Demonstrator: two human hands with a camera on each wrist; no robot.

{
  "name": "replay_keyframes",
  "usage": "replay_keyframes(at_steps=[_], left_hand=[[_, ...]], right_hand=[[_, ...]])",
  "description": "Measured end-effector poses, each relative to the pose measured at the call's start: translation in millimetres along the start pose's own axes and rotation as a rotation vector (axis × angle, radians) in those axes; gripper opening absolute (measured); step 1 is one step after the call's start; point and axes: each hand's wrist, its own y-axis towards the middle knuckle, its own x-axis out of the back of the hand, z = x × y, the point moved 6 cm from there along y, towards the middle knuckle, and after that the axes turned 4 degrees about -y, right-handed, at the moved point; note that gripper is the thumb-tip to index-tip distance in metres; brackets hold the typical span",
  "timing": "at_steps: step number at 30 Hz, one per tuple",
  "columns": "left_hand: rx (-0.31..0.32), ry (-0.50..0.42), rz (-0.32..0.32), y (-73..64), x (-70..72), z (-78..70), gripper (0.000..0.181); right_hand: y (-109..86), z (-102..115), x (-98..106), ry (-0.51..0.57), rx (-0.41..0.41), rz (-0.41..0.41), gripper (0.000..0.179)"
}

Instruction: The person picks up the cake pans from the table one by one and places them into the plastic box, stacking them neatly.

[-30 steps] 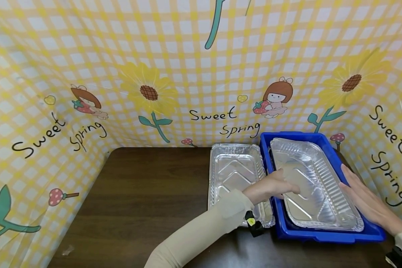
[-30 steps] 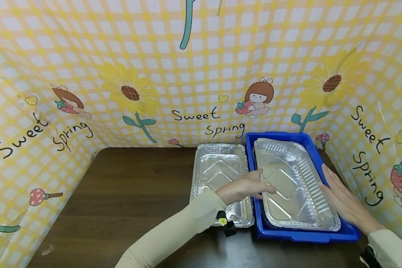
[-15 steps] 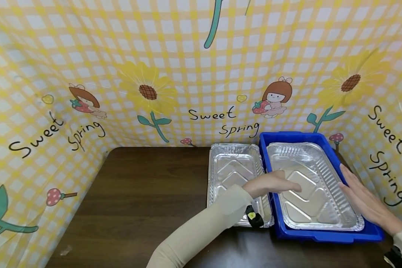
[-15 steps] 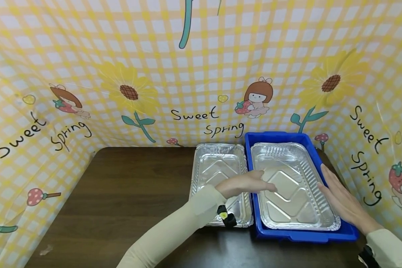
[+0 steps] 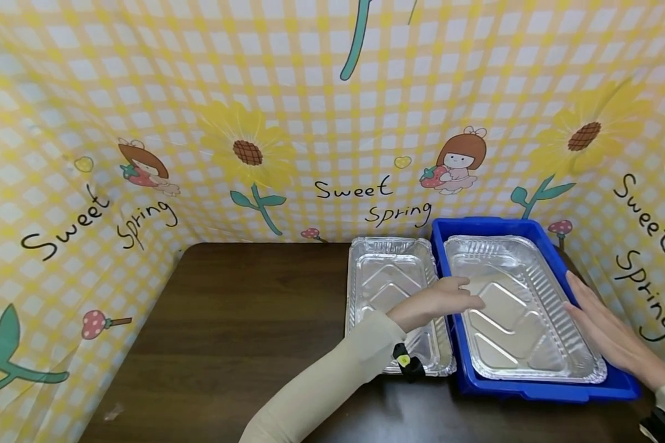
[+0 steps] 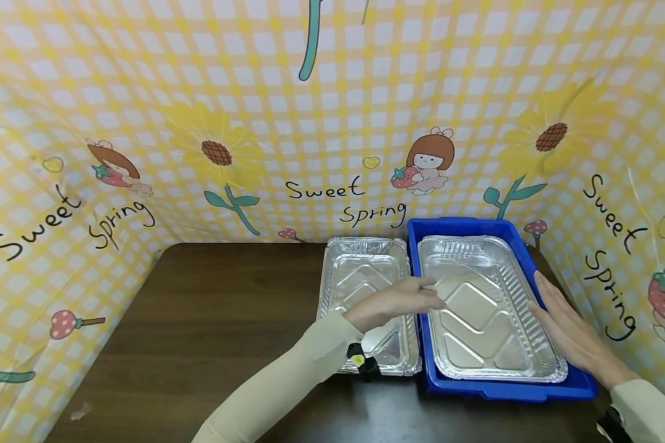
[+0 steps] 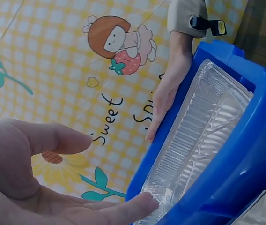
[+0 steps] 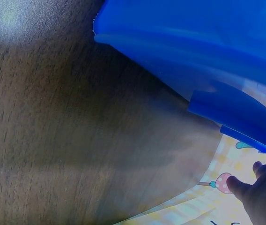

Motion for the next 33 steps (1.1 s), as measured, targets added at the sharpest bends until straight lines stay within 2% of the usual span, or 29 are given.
replay_keyframes(at_steps=[5,9,12,20,26,33], left_hand=[[-0.07,-0.178,0.082,-0.1,1.1,-2.3,0.058],[-0.129,-0.248,0.131,-6.4,6.6,-3.1,0.052],[-0.148,-0.279,0.137,-13.1,14.0,0.9,0.051],[-0.187,-0.287,0.101,-25.1,37.6,21.7,0.042],[-0.226,-0.264,0.108,-34.2,51.7,39.9,0.04],[-0.27,-0.202,0.081,-47.7,76.9,59.2,0.035]], right_hand=[[-2.8,-2.2,-1.7,-0.003,-0.005,0.001,0.067],[-4.7,-3.1,-2.6,-0.001,-0.009,-0.003,0.067],[-5.1,-3.4,-1.1,0.008,-0.005,-0.008,0.067],[-3.2,-3.0,0.9,0.011,0.007,-0.011,0.067],[-4.5,-3.7,1.1,0.016,0.003,0.005,0.067],[-2.4,-3.7,0.5,0.024,-0.01,0.015,0.067]])
